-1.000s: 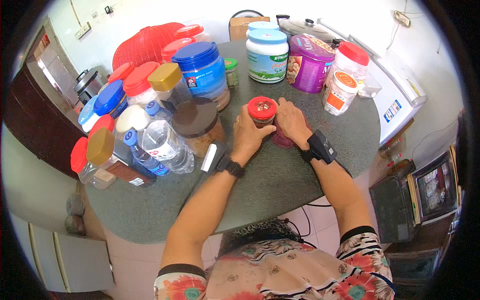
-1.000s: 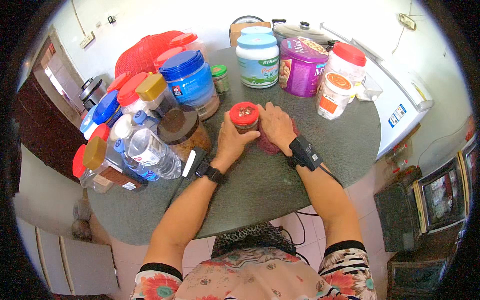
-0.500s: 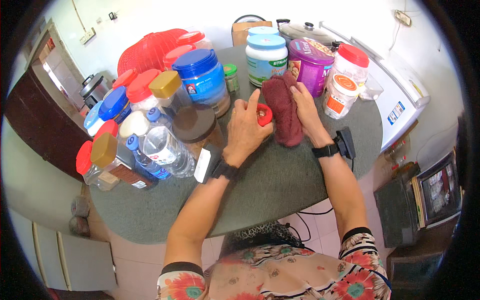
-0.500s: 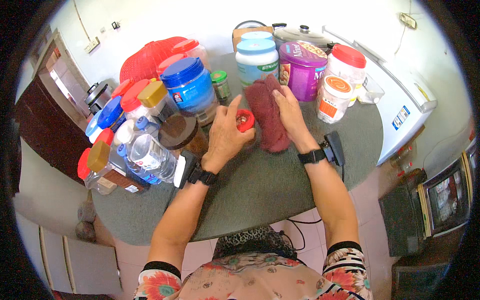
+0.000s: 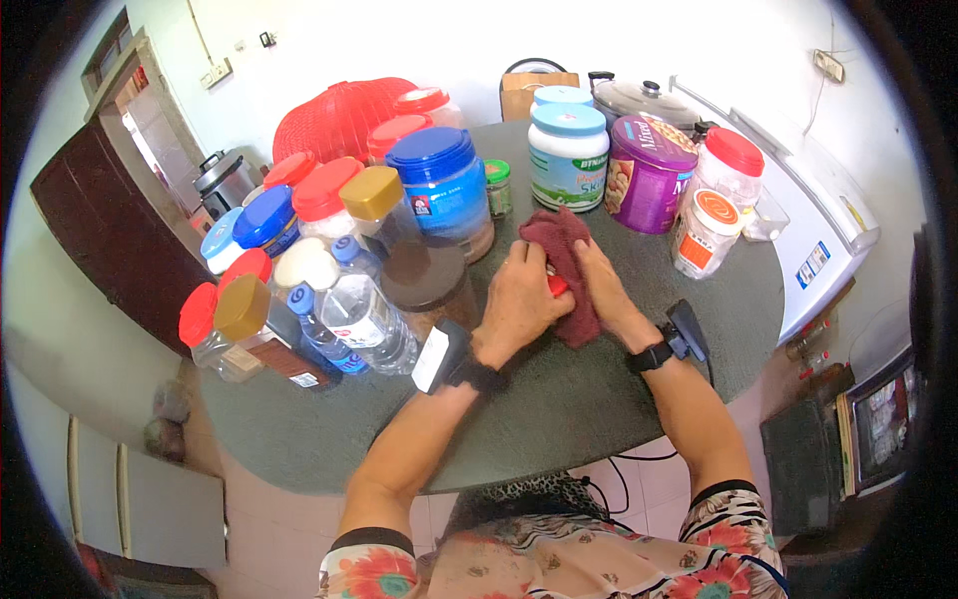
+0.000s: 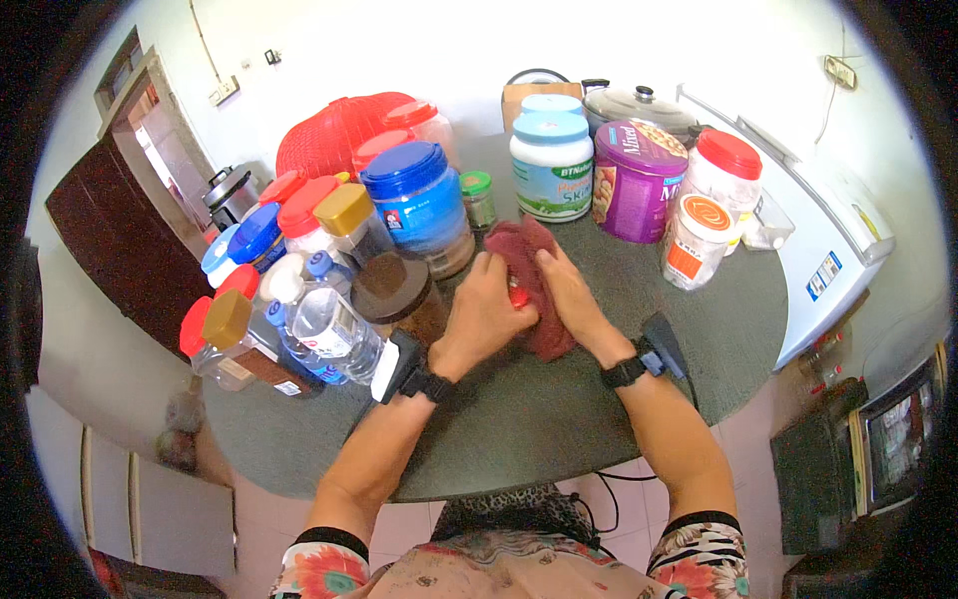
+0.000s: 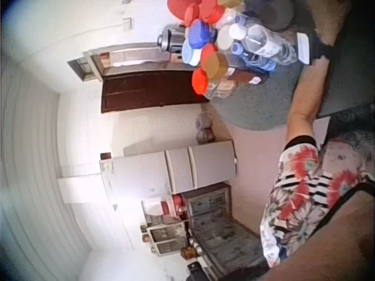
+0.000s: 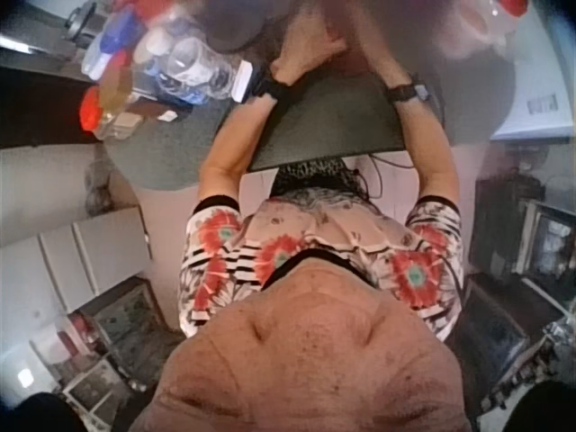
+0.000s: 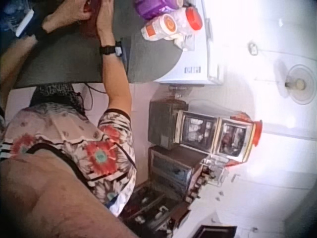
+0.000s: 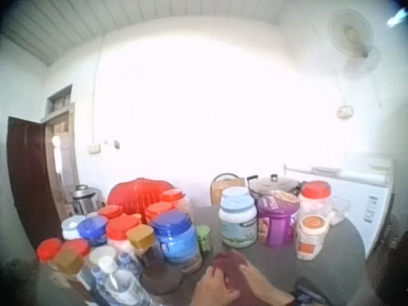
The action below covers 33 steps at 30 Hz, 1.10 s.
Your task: The person wipes several plastic containers and jars on a table with a cloth, handling each item one at a time to clean the sides and lids.
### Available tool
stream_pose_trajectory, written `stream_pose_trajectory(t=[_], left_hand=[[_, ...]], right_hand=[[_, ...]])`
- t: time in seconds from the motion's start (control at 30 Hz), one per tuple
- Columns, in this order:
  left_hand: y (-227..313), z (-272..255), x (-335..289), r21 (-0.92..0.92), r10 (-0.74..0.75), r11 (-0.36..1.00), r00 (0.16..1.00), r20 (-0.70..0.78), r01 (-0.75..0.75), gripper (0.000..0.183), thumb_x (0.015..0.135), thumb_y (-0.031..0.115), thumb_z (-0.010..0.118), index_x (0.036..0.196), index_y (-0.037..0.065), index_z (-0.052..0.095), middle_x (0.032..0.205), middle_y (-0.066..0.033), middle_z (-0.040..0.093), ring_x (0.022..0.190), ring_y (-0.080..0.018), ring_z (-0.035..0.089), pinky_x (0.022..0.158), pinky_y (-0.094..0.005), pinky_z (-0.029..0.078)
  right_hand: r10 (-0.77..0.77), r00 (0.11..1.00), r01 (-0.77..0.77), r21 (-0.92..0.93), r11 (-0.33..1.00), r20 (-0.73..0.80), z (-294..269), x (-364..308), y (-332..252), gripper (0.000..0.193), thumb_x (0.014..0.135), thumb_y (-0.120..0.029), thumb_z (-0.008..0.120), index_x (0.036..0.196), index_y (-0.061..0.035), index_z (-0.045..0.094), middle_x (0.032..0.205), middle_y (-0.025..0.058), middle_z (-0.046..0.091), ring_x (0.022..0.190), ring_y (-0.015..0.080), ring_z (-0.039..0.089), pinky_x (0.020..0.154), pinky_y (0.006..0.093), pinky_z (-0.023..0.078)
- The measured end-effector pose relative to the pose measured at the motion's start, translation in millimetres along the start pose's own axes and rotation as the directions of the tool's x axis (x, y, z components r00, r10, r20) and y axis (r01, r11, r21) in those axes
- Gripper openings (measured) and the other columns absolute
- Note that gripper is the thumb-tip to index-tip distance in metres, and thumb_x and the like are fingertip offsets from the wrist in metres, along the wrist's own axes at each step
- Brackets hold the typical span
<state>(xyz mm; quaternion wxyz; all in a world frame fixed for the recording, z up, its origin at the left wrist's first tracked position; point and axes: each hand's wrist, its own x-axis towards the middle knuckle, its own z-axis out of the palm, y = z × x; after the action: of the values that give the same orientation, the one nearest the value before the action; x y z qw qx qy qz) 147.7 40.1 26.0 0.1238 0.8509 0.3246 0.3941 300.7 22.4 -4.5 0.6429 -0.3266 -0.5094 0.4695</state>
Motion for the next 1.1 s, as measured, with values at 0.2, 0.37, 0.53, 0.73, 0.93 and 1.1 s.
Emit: stream_pose_trajectory(t=[0.2,0.37,0.53,0.73,0.93,1.1], left_hand=[[22.4,-25.8,4.9,-0.185,0.26,0.952,0.963,0.073,-0.244,0.058,0.067,0.019,0.079,0.117,0.001,0.054,0.103,-0.0193,0.057,0.097,-0.0388,0.06,0.083,-0.0411,0.051],[32.3,-39.3,6.3,-0.378,0.342,0.887,0.927,0.154,-0.265,0.06,0.067,0.02,0.078,0.12,0.003,0.054,0.11,-0.0155,0.059,0.099,-0.0321,0.06,0.09,-0.0365,0.048],[42.7,-42.1,4.0,-0.556,0.256,0.815,0.962,0.093,-0.163,0.061,0.07,0.021,0.075,0.124,0.005,0.052,0.112,-0.01,0.058,0.103,-0.0229,0.057,0.093,-0.0329,0.044],[53.8,-41.7,5.2,-0.449,0.172,0.883,0.984,0.042,-0.135,0.058,0.076,0.024,0.073,0.125,0.006,0.048,0.107,-0.015,0.057,0.099,-0.0277,0.058,0.09,-0.0347,0.046],[49.7,-47.0,7.4,-0.265,0.039,0.964,0.969,0.244,0.028,0.057,0.081,0.03,0.07,0.126,0.005,0.046,0.111,-0.021,0.058,0.103,-0.0366,0.059,0.088,-0.0403,0.048],[45.0,-37.6,3.7,-0.055,-0.024,0.998,0.986,0.162,0.034,0.059,0.08,0.029,0.071,0.128,0.004,0.046,0.114,-0.0219,0.056,0.103,-0.0397,0.059,0.086,-0.0443,0.049]], right_hand=[[0.128,0.966,-0.175,0.205,0.963,0.223,-17.1,-10.4,-27.1,0.048,0.104,-0.027,0.041,0.147,-0.0053,0.034,0.146,0.0116,0.044,0.13,0.0225,0.049,0.111,0.0372,0.04],[0.305,0.925,-0.365,0.312,0.877,0.225,-21.8,-31.8,-42.5,0.046,0.103,-0.015,0.042,0.147,-0.0055,0.032,0.146,0.0138,0.042,0.132,0.0241,0.045,0.113,0.0393,0.037],[0.243,0.953,-0.254,0.036,0.967,0.181,-16.4,-40.4,-31.3,0.059,0.093,-0.012,0.062,0.145,-0.0087,0.033,0.144,0.0094,0.04,0.134,0.0219,0.041,0.112,0.0372,0.035],[0.037,0.98,0.008,-0.227,0.974,0.194,-20.1,-38.6,-17.1,0.049,0.096,-0.01,0.057,0.141,-0.006,0.04,0.135,0.0109,0.052,0.12,0.0208,0.055,0.1,0.0353,0.048],[0.13,0.928,-0.294,0.472,0.831,0.349,-11.9,-25.1,-40.6,0.044,0.1,-0.015,0.05,0.142,-0.0068,0.039,0.137,0.0093,0.049,0.126,0.0202,0.05,0.109,0.0341,0.039],[-0.055,0.988,0.01,0.294,0.956,0.145,1.8,-10.2,-45.3,0.046,0.104,-0.031,0.043,0.14,-0.0026,0.041,0.135,0.0128,0.052,0.123,0.0217,0.053,0.107,0.0361,0.041]])
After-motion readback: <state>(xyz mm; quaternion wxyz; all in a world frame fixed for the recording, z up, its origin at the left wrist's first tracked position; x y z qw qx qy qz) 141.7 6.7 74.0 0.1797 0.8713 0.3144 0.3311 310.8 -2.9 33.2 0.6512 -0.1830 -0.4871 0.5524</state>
